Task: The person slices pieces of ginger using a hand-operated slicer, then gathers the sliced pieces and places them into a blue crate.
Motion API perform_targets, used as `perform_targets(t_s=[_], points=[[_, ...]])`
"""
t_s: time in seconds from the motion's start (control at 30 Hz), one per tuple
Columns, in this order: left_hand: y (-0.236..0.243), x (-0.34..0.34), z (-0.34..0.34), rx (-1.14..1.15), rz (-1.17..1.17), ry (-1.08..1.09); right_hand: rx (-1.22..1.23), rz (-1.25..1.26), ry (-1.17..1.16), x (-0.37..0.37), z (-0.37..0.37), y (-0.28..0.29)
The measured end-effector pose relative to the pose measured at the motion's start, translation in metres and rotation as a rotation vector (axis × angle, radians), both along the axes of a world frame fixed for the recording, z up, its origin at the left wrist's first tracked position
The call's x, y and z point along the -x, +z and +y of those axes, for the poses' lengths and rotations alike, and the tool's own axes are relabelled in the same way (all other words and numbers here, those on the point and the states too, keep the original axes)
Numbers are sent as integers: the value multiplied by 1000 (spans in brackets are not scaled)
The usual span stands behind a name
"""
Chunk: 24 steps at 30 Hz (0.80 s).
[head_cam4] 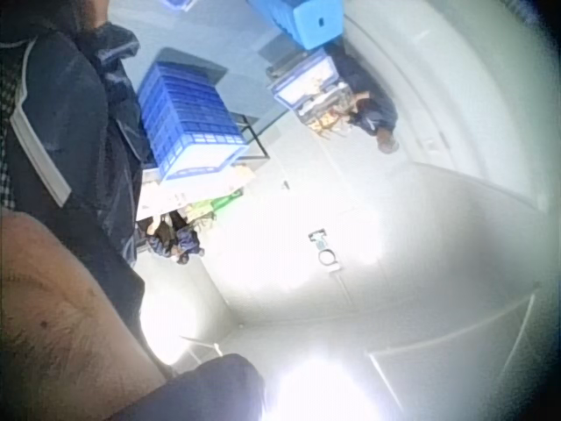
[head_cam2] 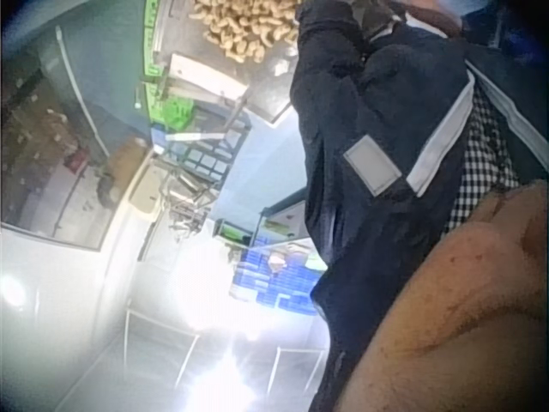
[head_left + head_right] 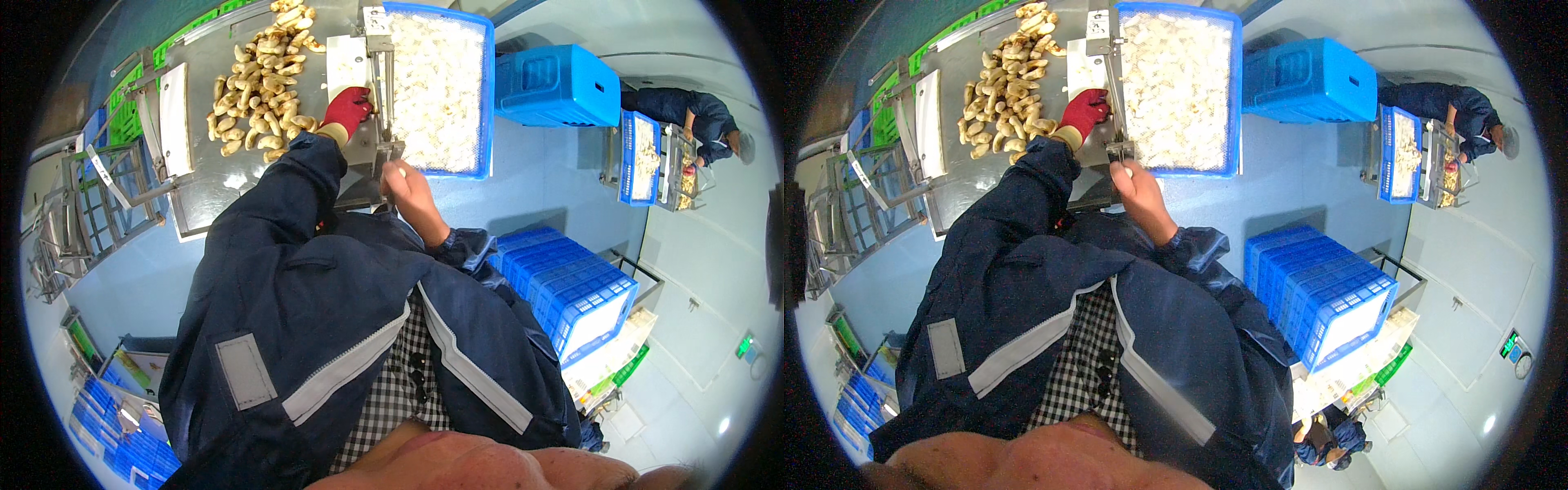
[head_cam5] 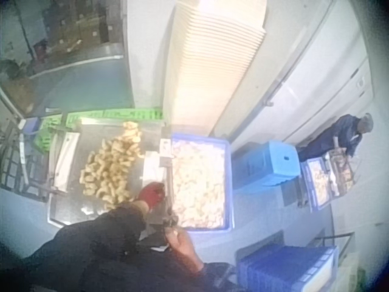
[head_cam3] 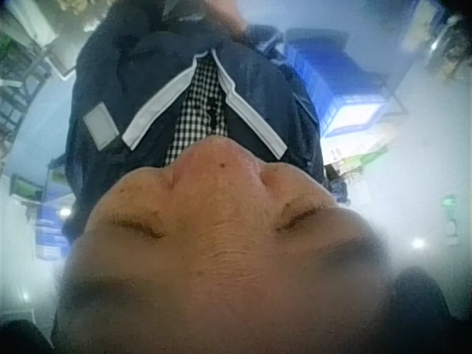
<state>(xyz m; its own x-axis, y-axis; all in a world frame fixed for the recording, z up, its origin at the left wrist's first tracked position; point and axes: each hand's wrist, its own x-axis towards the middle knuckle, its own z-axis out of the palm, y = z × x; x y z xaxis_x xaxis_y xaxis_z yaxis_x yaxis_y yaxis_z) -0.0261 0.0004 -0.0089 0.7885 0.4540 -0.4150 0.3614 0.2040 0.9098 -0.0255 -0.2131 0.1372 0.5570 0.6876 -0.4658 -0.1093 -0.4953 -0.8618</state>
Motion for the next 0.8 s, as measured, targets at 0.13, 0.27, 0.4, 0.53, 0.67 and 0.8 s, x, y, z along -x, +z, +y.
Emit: perform_targets(t_s=[0.13, 0.27, 0.4, 0.53, 0.67, 0.8], points=[[0, -5, -5, 40, 12, 1, -111, -96, -19, 18, -18, -57], [10, -8, -9, -54, 41, -83, -34, -20, -66, 5, -8, -4], [-13, 2, 3, 58, -1, 7, -51, -3, -32, 9, 2, 2], [1, -11, -7, 92, -6, -17, -114, -128, -51, 20, -23, -73], [21, -9, -6, -71, 147, -99, -82, -113, -42, 9, -11, -28], [10, -6, 1, 72, 96, -21, -16, -4, -21, 7, -4, -12]])
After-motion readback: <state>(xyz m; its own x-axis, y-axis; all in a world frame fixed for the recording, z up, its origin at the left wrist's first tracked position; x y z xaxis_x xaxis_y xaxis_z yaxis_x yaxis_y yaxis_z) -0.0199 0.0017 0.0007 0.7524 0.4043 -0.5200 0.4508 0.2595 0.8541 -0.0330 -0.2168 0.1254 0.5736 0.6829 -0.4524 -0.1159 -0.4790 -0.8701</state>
